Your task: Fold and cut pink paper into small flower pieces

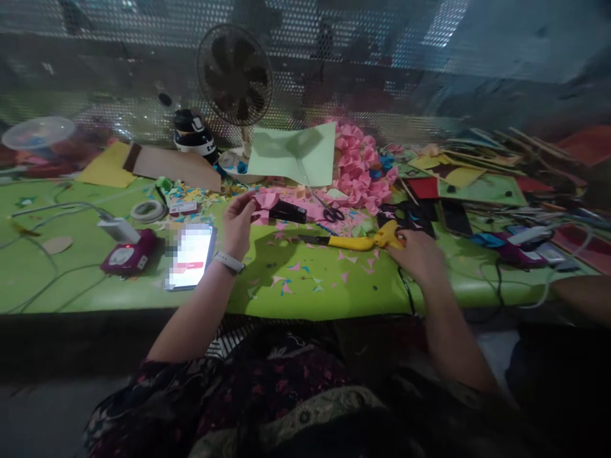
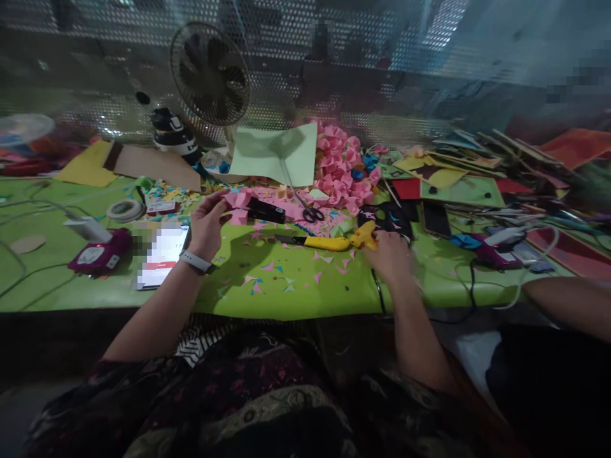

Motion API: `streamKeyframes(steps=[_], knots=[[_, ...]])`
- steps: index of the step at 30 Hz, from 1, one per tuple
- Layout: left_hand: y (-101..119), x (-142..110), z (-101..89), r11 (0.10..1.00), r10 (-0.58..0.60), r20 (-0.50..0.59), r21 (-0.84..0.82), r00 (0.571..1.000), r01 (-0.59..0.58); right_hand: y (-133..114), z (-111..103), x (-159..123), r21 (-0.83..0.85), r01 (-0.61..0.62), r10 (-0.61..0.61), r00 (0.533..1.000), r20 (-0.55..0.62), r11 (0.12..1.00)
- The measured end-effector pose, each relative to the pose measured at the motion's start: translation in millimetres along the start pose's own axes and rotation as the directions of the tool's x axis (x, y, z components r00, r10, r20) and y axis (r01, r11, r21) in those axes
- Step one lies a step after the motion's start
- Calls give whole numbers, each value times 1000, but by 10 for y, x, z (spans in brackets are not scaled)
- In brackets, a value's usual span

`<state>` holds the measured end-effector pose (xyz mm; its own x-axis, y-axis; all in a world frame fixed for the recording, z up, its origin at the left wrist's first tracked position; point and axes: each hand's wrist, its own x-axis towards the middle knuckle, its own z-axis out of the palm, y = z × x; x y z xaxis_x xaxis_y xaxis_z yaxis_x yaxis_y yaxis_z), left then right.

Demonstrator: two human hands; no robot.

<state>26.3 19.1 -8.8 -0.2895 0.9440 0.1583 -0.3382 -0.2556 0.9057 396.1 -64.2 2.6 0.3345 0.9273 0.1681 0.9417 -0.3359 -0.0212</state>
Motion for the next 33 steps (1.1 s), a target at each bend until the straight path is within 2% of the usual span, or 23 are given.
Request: streamKeyframes(steps=[2, 4, 6, 7, 10, 12, 13, 17, 21, 24, 28, 33], knots=[[14, 39, -26, 998, -2, -20, -56, 1000, 1, -45, -128, -6, -18, 59, -60, 995, -76, 998], [41, 67, -43, 997, -7, -8, -81, 1000, 6, -221, -249, 14, 93, 199, -172, 955, -242, 976], [86, 90, -53, 997, 23, -49, -79, 999, -27, -543, -345, 50, 327, 404, -314, 903, -293, 854], [112, 103, -59, 996, 41, -95, -81, 995, -49, -749, -380, 68, 411, 479, -400, 877, -266, 776], [179, 160, -102, 992, 66, -267, -89, 962, -93, -1429, -417, 106, 484, 658, -646, 730, -224, 576], [195, 205, -148, 990, 63, -323, -97, 944, -99, -1854, -380, 124, 433, 746, -774, 615, -154, 506], [194, 224, -171, 990, 65, -330, -99, 942, -103, -2044, -345, 136, 385, 781, -807, 575, -137, 491], [167, 257, -219, 986, 80, -305, -115, 949, -121, -2650, -154, 242, 151, 866, -861, 495, -115, 477], [161, 232, -195, 983, 85, -325, -129, 942, -134, -3009, 51, 359, 51, 917, -915, 397, -66, 395], [158, 217, -184, 985, 88, -325, -110, 942, -130, -3118, 160, 378, 7, 930, -929, 368, -39, 368], [135, 227, -202, 990, 65, -338, -95, 939, -102, -3157, 223, 356, 35, 927, -928, 373, 6, 373], [80, 259, -217, 987, 41, -316, -134, 948, -88, -3171, 296, 341, 16, 920, -919, 393, -31, 393]])
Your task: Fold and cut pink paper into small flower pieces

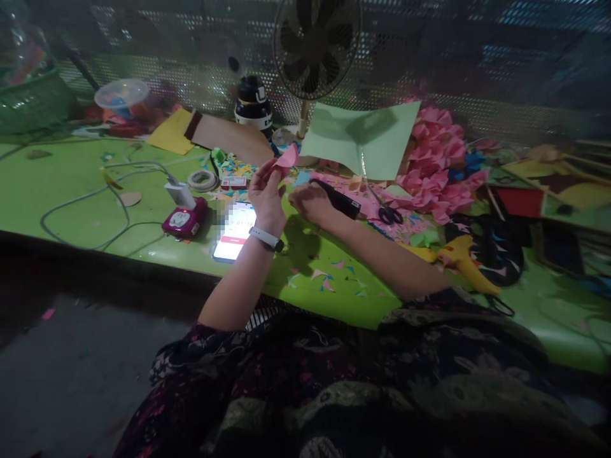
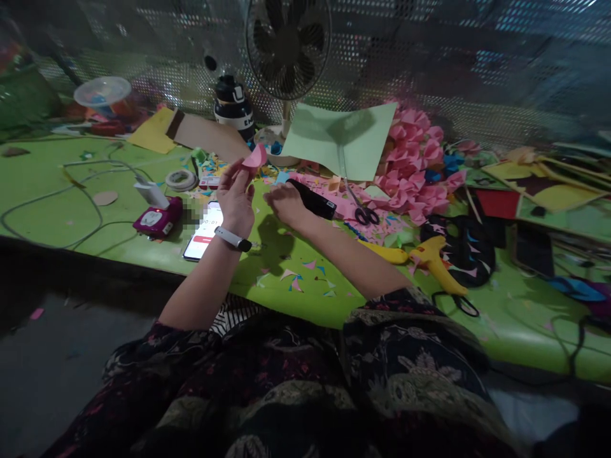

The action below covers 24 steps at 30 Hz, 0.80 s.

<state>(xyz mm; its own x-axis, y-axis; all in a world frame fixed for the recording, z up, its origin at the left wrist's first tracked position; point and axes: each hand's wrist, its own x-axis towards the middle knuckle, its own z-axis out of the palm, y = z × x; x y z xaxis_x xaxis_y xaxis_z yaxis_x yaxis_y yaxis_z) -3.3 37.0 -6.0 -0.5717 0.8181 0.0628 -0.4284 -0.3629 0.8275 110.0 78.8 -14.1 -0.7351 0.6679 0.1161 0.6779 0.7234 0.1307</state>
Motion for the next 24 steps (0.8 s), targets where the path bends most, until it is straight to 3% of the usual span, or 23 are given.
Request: streamKeyframes(steps=[5, 9, 11, 13, 15, 17, 20, 24], knots=[[-44, 23, -7, 1000, -26, 27, 6, 999, 26, 10, -28, -86, 80, -35, 39, 998, -45, 996], [-56, 29, -12, 999, -51, 27, -3, 998, 51, 63, -133, -245, 395, -96, 157, 980, -125, 914], [-69, 19, 0, 997, -78, 17, -26, 997, 79, 88, -174, -346, 675, -118, 280, 950, -137, 729], [-89, -12, 27, 993, -113, -5, -42, 994, 112, 92, -210, -462, 915, -123, 414, 909, -52, 384], [-108, -70, 63, 988, -148, -17, -54, 989, 147, 73, -256, -588, 991, -137, 485, 867, 118, 4], [-119, -152, 97, 978, -197, 2, -64, 980, 197, 47, -309, -716, 956, -161, 503, 822, 267, -244], [-113, -282, 134, 954, -297, 70, -33, 952, 299, 42, -363, -883, 900, -171, 503, 780, 372, -400], [-88, -376, 162, 935, -353, 166, 13, 921, 355, 148, -325, -1007, 885, -131, 530, 758, 380, -447]])
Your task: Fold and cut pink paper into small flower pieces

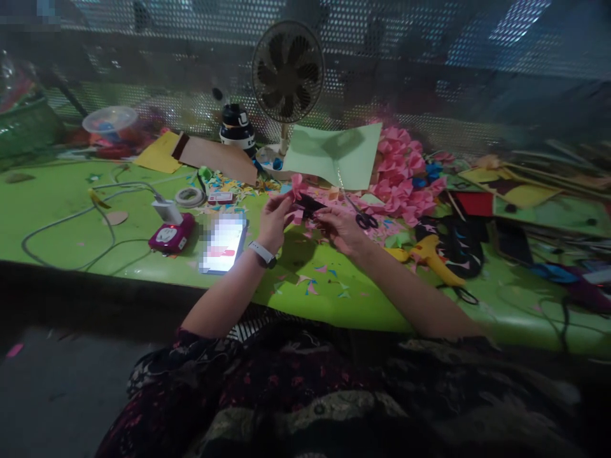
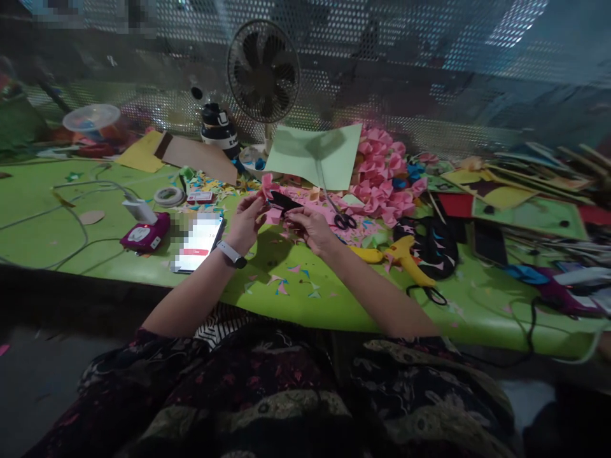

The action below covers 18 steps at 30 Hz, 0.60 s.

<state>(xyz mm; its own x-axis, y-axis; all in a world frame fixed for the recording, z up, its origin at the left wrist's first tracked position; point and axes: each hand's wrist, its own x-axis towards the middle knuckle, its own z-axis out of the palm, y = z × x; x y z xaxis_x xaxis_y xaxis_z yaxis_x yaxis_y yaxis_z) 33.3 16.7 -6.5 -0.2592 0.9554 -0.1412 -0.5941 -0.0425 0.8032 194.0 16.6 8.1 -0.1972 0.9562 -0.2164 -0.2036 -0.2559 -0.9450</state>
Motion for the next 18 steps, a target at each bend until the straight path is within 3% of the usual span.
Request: streamKeyframes(steps=[4, 7, 9, 12, 15, 18], knots=[[-5, -16, 9, 996, -84, 132, -19, 988, 87, 28, -117, 78, 95, 44, -34, 994, -101, 994], [-36, -35, -2, 987, -162, 263, 23, 951, 161, 58, -127, 103, 165, 58, -41, 994, -103, 985], [-59, -50, -13, 986, -160, 333, 103, 929, 133, 76, -124, 103, 178, 66, -50, 994, -93, 982], [-73, -53, -28, 962, -53, 465, 262, 884, -79, 81, -148, 96, 173, 70, -54, 994, -95, 982], [-64, -26, -45, 867, 106, 610, 329, 785, -373, 40, -195, 76, 155, 58, -49, 997, -63, 986], [-62, 1, -70, 778, 174, 671, 356, 721, -518, -19, -221, 33, 113, 14, -13, 1000, -11, 993]])
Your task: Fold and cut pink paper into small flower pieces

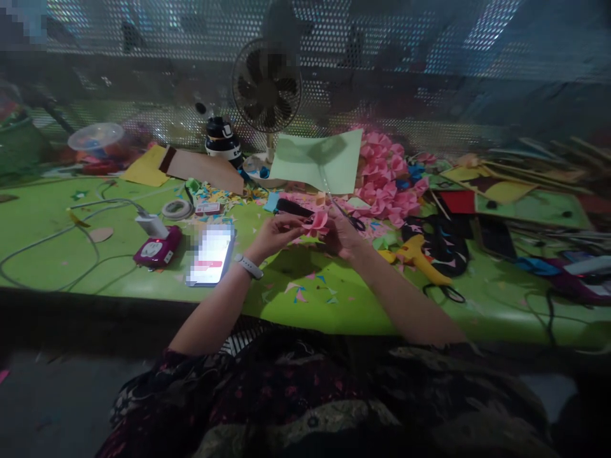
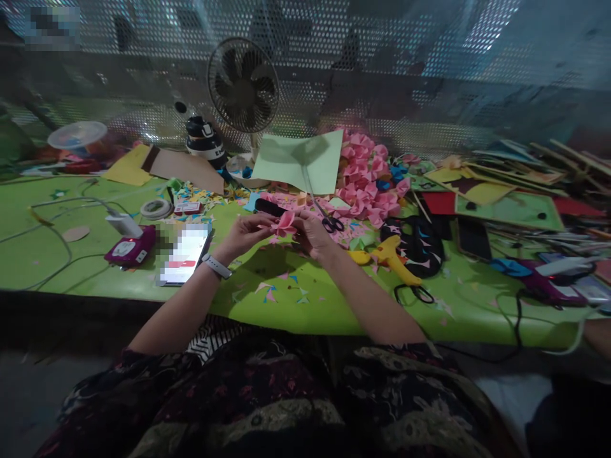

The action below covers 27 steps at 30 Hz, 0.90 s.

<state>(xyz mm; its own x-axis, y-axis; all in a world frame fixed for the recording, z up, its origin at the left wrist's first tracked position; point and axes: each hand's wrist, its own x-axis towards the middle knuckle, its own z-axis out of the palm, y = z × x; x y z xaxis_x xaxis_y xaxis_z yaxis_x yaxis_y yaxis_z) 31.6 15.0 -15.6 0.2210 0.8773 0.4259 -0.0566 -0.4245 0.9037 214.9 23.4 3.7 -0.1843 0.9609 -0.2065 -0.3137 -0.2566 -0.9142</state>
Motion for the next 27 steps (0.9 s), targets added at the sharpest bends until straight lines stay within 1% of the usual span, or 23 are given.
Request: streamKeyframes(steps=[2, 4, 8, 10, 15, 17, 21, 27], knots=[[-9, -9, -8, 999, 5, 32, 36, 999, -6, -25, -3, -26, -27, -18, 19, 999, 38, 999], [-2, -21, -10, 998, 14, 56, 62, 998, -18, -33, -8, -36, -30, 0, 2, 998, 58, 1000], [51, -42, -12, 990, 65, 98, 120, 993, -76, -37, -43, -17, 2, 120, -120, 993, -2, 993], [74, -47, -19, 981, 86, 143, 159, 986, -109, -38, -65, -8, -14, 146, -145, 989, 7, 989], [76, -41, -40, 930, 191, 232, 268, 954, -251, -2, -101, 11, -121, 82, -68, 991, 113, 989], [66, -35, -41, 901, 217, 253, 319, 943, -293, 18, -108, 25, -139, 78, -59, 989, 132, 987], [52, -31, -26, 860, 270, 259, 369, 927, -353, 24, -109, 41, -160, 136, -114, 983, 143, 978], [54, -39, -17, 857, 276, 248, 373, 929, -355, -20, -96, -17, -264, 182, -127, 969, 212, 947]])
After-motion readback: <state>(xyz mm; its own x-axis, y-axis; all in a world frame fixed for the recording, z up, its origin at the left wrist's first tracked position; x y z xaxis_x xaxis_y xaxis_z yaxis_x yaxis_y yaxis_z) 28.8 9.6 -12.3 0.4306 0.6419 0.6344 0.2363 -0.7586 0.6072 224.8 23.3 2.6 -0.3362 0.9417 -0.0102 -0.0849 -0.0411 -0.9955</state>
